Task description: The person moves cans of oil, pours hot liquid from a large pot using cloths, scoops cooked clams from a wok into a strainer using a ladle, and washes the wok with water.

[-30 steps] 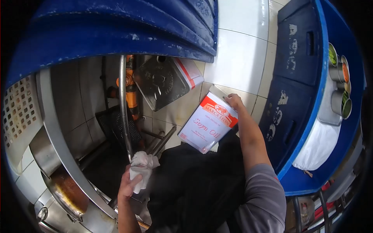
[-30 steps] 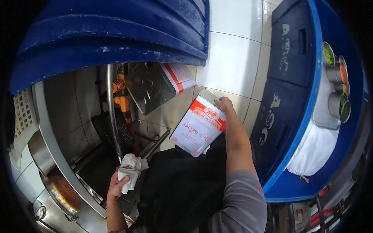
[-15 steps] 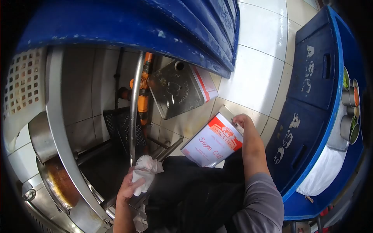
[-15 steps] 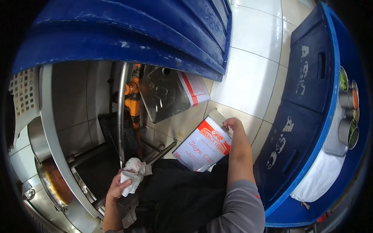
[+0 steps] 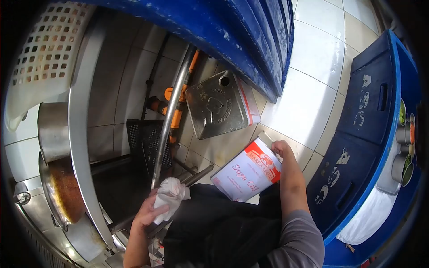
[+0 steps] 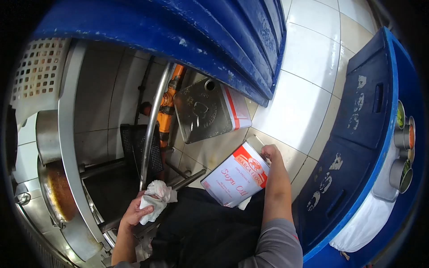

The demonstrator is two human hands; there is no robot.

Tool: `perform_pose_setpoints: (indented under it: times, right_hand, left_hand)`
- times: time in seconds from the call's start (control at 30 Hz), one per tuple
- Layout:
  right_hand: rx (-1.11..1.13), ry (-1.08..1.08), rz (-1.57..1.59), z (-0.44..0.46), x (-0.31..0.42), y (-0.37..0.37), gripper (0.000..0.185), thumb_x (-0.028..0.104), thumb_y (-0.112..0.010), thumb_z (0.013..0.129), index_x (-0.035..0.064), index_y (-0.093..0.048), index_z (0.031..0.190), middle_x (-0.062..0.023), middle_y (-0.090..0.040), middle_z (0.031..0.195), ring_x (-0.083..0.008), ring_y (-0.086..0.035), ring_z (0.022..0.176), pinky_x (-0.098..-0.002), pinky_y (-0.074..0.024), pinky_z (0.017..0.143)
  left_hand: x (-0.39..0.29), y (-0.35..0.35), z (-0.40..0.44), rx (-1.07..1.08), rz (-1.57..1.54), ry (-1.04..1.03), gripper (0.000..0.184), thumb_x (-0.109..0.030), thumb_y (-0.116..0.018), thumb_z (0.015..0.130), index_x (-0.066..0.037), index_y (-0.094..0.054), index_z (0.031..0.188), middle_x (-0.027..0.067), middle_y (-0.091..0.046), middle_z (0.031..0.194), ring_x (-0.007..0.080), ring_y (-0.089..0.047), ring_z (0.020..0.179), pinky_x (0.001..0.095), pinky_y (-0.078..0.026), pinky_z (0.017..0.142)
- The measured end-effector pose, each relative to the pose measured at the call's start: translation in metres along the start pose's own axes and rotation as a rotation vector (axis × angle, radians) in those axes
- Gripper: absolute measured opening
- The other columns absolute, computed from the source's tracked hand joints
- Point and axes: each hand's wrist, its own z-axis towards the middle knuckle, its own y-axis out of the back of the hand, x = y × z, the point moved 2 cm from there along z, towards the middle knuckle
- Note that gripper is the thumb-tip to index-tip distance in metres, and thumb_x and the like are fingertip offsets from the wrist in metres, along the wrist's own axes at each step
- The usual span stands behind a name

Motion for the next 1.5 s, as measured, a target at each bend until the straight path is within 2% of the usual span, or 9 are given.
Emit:
perform_pose_setpoints:
  times: [0.07,0.17,0.3,0.4,0.47,0.53,0.67,1.23,1.5]
  right_hand:
    - [-0.065,0.063,-0.056,-0.022,0.01,-0.003,0.02,0.003,-0.062,0.068,0.0086,-0.051,0.052,-0.0025,-0.044,0.049,-0.0141,-0.038,0.04,-0.0317,-0.0222,0.037]
    - [0.032,0.56,-0.241,0.004,-0.012,-0.021,0.019,0.005,-0.063,0.069,0.0085,-0.053,0.054,-0.0021,-0.045,0.05,-0.0134,-0.039,0.042,-0.0325,-0.025,0.039]
    - [-0.027,1.472,-1.33,-0.085,0.007,-0.032,0.019,0.015,-0.074,0.052,0.018,-0.055,0.057,-0.0045,-0.063,0.064,-0.0266,-0.063,0.068,-0.0376,-0.0527,0.063]
    - [0.338,0.455,-0.35,-0.174,0.012,-0.071,0.015,0.023,-0.071,0.065,0.0119,-0.061,0.063,-0.0052,-0.061,0.065,-0.0237,-0.064,0.059,-0.0363,-0.0508,0.055]
    - [0.511,1.26,-0.622,-0.186,-0.004,-0.108,0.019,0.023,-0.063,0.082,0.0061,-0.064,0.072,-0.0031,-0.059,0.066,-0.0174,-0.057,0.058,-0.0347,-0.0465,0.057]
    - [0.302,0.357,-0.319,-0.257,-0.001,-0.149,0.028,0.029,-0.067,0.079,0.0019,-0.067,0.075,-0.009,-0.063,0.07,-0.0216,-0.064,0.065,-0.036,-0.05,0.06]
    - [0.094,0.502,-0.813,-0.273,-0.014,-0.2,0.048,0.039,-0.07,0.075,-0.0024,-0.075,0.098,-0.0255,-0.071,0.106,-0.0387,-0.068,0.107,-0.0457,-0.0524,0.095]
    - [-0.08,0.667,-1.229,-0.248,0.006,-0.218,0.048,0.03,-0.067,0.08,-0.0025,-0.065,0.116,-0.0276,-0.068,0.114,-0.0426,-0.066,0.108,-0.0474,-0.053,0.095]
    - [-0.212,0.604,-1.069,-0.389,0.046,-0.132,0.053,0.024,-0.071,0.079,-0.0058,-0.062,0.122,-0.0286,-0.068,0.115,-0.0409,-0.065,0.112,-0.0443,-0.0517,0.098]
  left_hand:
    - [-0.004,-0.003,-0.004,-0.002,-0.018,-0.002,0.044,-0.014,-0.076,0.083,-0.004,-0.068,0.124,0.0094,-0.048,0.142,0.0238,-0.049,0.13,0.036,-0.039,0.11]
    - [-0.002,0.002,-0.011,0.011,-0.002,-0.039,0.044,-0.015,-0.077,0.082,-0.004,-0.068,0.124,0.009,-0.048,0.142,0.0235,-0.047,0.132,0.0357,-0.037,0.111]
    - [-0.018,0.004,-0.039,0.024,-0.104,-0.071,0.045,-0.019,-0.078,0.084,-0.004,-0.068,0.125,0.008,-0.048,0.141,0.0231,-0.046,0.133,0.0357,-0.036,0.112]
    - [-0.033,0.012,-0.071,0.031,-0.076,-0.112,0.045,-0.02,-0.077,0.084,-0.004,-0.067,0.126,0.0082,-0.048,0.141,0.0228,-0.045,0.133,0.0355,-0.035,0.112]
    - [-0.045,0.015,-0.096,0.02,-0.134,-0.093,0.044,-0.02,-0.077,0.085,-0.004,-0.067,0.125,0.0076,-0.047,0.141,0.0229,-0.044,0.134,0.0363,-0.034,0.113]
    - [-0.049,0.023,-0.118,0.019,-0.139,-0.101,0.042,-0.019,-0.077,0.086,-0.004,-0.067,0.123,0.0063,-0.046,0.14,0.0224,-0.045,0.132,0.0365,-0.034,0.112]
    - [-0.037,0.036,-0.136,0.025,-0.17,-0.096,0.044,-0.022,-0.077,0.086,-0.004,-0.067,0.125,0.009,-0.045,0.144,0.0239,-0.038,0.137,0.0377,-0.031,0.115]
    - [0.02,0.063,-0.194,0.05,-0.207,-0.256,0.054,-0.033,-0.078,0.087,-0.005,-0.063,0.131,0.014,-0.039,0.146,0.03,-0.037,0.14,0.0404,-0.03,0.118]
    - [-0.01,0.097,-0.261,-0.118,-0.368,-0.227,0.058,-0.03,-0.078,0.087,-0.001,-0.059,0.134,0.0103,-0.041,0.144,0.0261,-0.04,0.137,0.0357,-0.032,0.116]
